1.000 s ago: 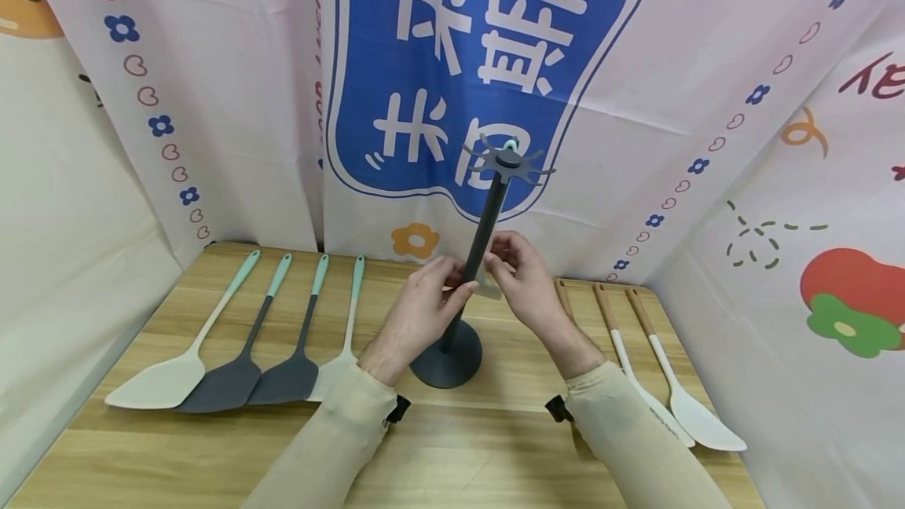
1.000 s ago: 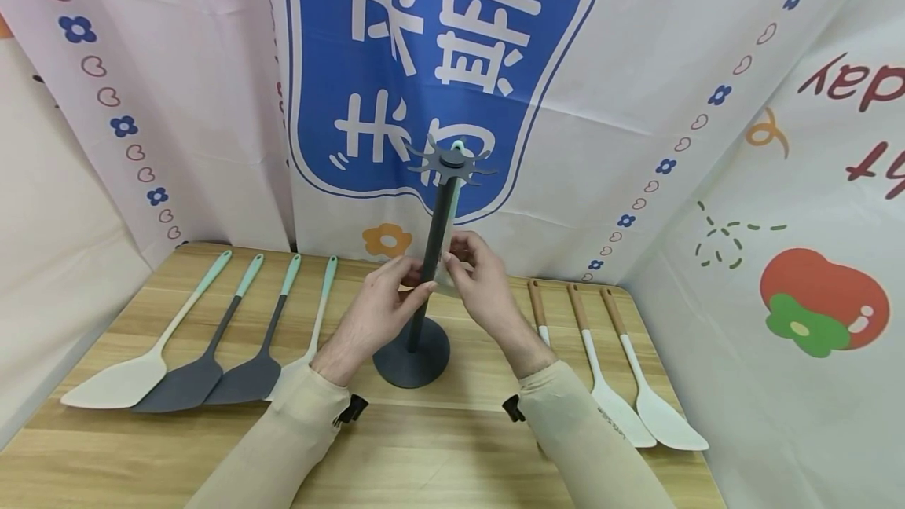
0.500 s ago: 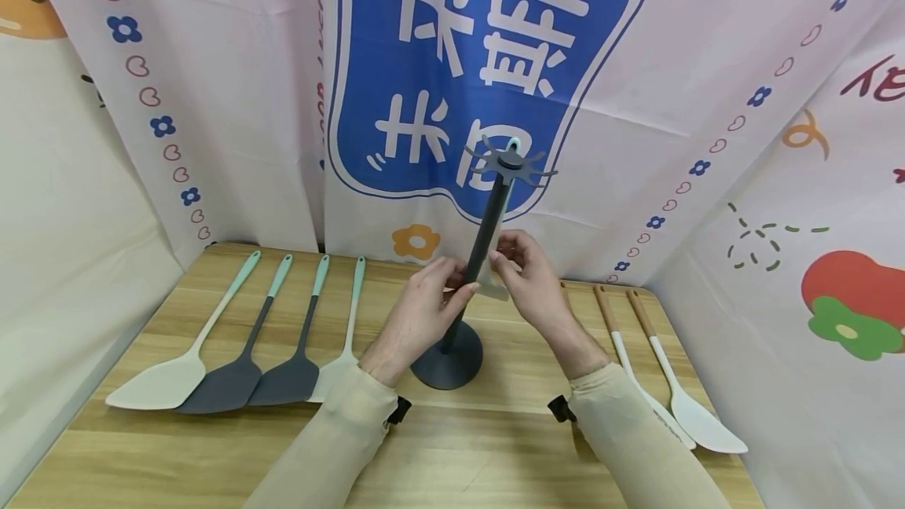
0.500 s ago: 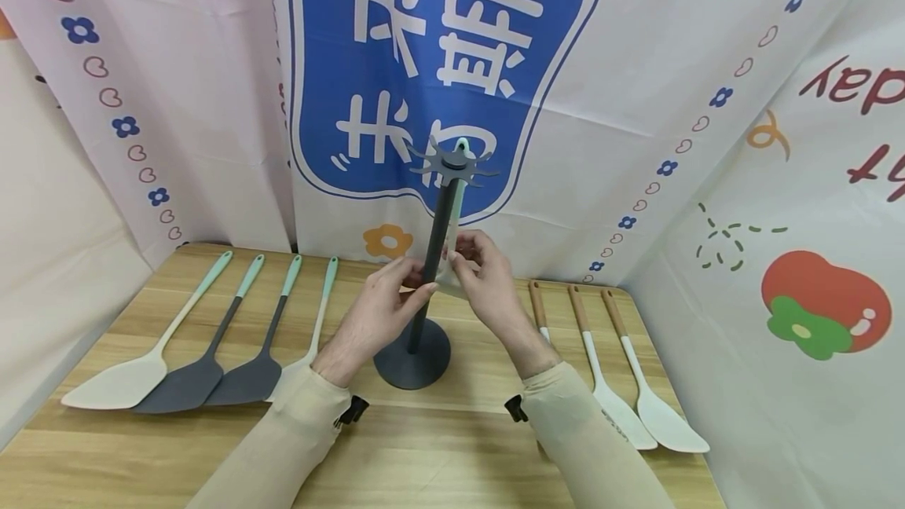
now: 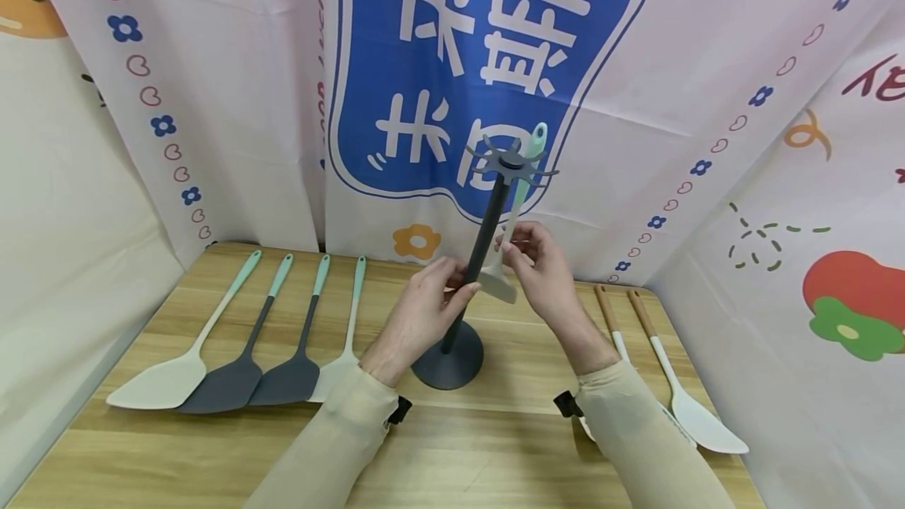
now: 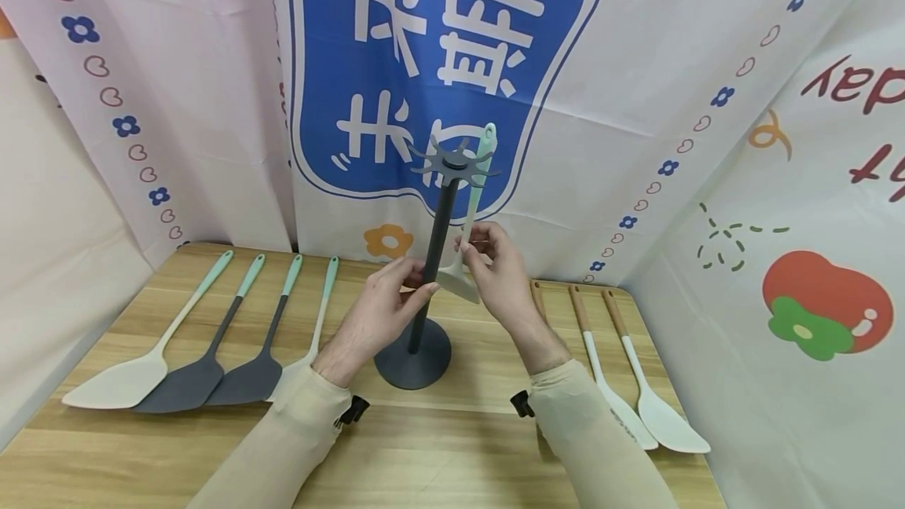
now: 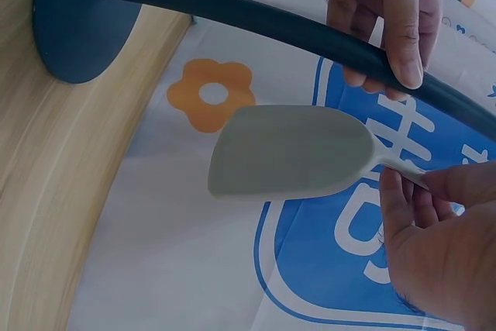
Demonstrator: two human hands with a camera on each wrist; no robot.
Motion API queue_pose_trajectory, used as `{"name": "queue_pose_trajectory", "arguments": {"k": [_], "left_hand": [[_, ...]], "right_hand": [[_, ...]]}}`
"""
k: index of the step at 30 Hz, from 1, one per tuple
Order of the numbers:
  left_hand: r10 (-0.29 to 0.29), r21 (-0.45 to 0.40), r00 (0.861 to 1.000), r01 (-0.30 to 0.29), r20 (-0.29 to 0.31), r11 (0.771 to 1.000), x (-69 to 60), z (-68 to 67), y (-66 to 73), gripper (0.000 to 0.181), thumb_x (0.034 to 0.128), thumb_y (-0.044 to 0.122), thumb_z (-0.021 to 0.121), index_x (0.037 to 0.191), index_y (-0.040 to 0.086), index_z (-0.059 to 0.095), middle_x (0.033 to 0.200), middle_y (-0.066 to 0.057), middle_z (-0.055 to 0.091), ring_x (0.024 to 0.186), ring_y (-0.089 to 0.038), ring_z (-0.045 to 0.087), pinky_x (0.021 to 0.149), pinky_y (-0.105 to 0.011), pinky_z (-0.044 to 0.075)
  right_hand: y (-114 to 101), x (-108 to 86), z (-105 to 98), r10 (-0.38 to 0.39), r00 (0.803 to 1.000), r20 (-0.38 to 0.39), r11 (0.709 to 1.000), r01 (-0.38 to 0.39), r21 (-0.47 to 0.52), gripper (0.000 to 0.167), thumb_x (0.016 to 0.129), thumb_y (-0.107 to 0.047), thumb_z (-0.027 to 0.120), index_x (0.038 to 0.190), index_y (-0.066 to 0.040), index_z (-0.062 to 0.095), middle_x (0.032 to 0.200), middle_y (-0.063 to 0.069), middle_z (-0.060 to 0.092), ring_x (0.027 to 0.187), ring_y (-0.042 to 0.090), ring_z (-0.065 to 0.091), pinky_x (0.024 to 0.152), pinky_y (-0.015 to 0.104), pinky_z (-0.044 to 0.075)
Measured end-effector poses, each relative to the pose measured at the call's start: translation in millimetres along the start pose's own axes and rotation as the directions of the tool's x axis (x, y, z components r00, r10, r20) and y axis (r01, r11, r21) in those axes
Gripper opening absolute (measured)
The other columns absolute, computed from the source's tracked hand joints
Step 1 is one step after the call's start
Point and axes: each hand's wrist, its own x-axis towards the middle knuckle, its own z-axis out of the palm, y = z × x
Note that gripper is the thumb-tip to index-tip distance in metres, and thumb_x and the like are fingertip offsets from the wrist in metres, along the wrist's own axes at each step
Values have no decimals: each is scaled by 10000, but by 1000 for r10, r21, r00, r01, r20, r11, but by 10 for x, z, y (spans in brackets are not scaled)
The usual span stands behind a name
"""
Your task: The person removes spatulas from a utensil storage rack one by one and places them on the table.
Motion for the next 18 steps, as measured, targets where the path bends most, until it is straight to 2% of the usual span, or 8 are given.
{"name": "queue_pose_trajectory", "arguments": {"k": [6, 14, 18], "left_hand": [[3, 2, 1000, -3, -2, 1000, -1, 5, -10, 207, 1163, 221, 773, 1333, 105, 752, 1218, -69, 769, 1116, -213, 815, 1040, -411, 745], [2, 8, 1000, -2, -7, 1000, 4, 12, -9, 192, 1163, 232, 776, 1312, 112, 756, 1208, -66, 771, 1105, -209, 815, 1035, -407, 747], [2, 8, 1000, -2, -10, 1000, 7, 11, -11, 177, 1160, 232, 780, 1293, 117, 758, 1200, -62, 771, 1097, -207, 815, 1028, -408, 749]], "right_hand": [[36, -8, -45, 5, 1000, -5, 1000, -6, -17, 273, 1186, 11, 643, 1445, 97, 624, 1360, 331, 737, 1249, 423, 777, 1027, 219, 702], [78, -32, -109, 26, 1000, -1, 999, -26, -34, 256, 1183, 16, 648, 1432, 73, 631, 1358, 318, 742, 1279, 448, 771, 984, 151, 670], [106, -52, -154, 41, 999, -2, 997, -41, -73, 250, 1182, -3, 660, 1427, 48, 642, 1363, 298, 753, 1292, 446, 772, 982, 131, 644]]}}
